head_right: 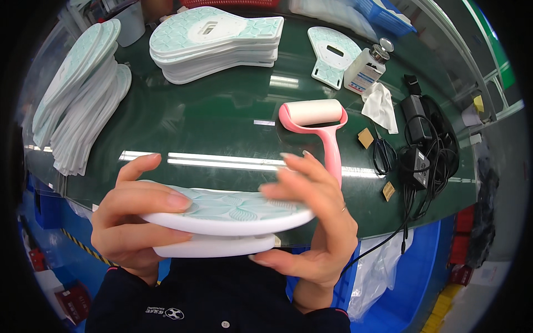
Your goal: The person peels protective film from plastic industrial components by hand, then inspects them.
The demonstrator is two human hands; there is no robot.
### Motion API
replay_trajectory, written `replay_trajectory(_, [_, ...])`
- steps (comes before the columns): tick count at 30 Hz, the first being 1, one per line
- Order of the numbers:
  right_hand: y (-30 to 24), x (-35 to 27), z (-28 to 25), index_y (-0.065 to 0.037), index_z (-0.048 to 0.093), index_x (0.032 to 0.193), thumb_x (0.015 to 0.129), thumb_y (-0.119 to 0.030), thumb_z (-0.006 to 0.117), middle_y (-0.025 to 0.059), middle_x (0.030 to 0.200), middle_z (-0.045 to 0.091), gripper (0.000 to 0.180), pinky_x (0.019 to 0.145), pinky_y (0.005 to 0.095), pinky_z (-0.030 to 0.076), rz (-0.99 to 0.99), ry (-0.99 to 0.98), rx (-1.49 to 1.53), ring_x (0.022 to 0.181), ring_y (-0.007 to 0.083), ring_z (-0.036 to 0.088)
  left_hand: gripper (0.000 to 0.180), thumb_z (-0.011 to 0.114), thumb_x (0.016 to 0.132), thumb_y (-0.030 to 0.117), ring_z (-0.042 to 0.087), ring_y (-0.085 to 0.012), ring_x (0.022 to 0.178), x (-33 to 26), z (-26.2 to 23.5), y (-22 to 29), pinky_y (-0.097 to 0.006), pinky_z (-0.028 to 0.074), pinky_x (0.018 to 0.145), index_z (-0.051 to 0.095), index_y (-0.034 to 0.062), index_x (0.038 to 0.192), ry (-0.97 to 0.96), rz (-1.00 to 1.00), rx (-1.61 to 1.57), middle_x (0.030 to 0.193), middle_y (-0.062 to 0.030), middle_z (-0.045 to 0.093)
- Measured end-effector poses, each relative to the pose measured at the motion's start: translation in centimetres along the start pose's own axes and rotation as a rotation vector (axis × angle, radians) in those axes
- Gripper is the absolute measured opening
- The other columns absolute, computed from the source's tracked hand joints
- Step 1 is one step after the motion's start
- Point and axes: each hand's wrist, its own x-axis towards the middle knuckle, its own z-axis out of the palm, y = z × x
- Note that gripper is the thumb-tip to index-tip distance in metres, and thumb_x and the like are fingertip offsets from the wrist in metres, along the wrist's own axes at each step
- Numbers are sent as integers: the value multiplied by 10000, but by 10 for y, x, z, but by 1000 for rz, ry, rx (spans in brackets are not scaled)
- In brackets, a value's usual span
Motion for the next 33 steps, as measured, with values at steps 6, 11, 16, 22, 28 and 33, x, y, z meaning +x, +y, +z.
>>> replay_trajectory(6, [7,-6,3,-49,599,793,540,-101,700,87,748,608,277,882,463,340,-96,35,47,859,241,565,623,692,626,332,479,-290,998,-6,6,-17,-460,369,857,414,130,1145,198,123,39,1095,-214,445])
replay_trajectory(11, [1,-24,9,-16,505,905,624,-183,711,104,968,553,386,862,378,385,323,546,560,882,200,545,1129,768,379,527,409,-252,1094,-24,17,-18,-326,325,910,280,-82,1195,258,-342,-472,1166,-194,408])
replay_trajectory(16, [16,-41,4,-76,448,1126,798,-272,534,42,1101,493,392,877,351,370,309,376,664,1028,177,466,914,809,447,270,519,-191,949,-28,12,-11,-309,380,857,336,-80,1146,298,-343,-460,1015,-141,526])
replay_trajectory(22, [29,-34,10,-82,482,1060,771,-237,570,53,935,574,339,936,456,300,370,310,628,1052,225,452,843,779,503,210,569,-146,796,-17,11,-12,-524,337,880,321,-47,1162,263,-130,-251,738,-41,588])
replay_trajectory(28, [50,-38,24,15,521,925,679,-10,590,170,877,586,257,936,476,293,287,206,636,1091,342,404,926,740,575,262,549,-123,790,-1,-17,9,-648,240,873,150,-16,1232,-208,32,199,757,-9,588])
replay_trajectory(33, [55,-43,16,13,536,893,700,-76,595,179,879,585,220,934,474,293,326,192,628,1089,352,403,910,725,608,237,536,-149,820,-10,-6,7,-663,232,861,119,19,1252,-73,51,80,871,-42,554])
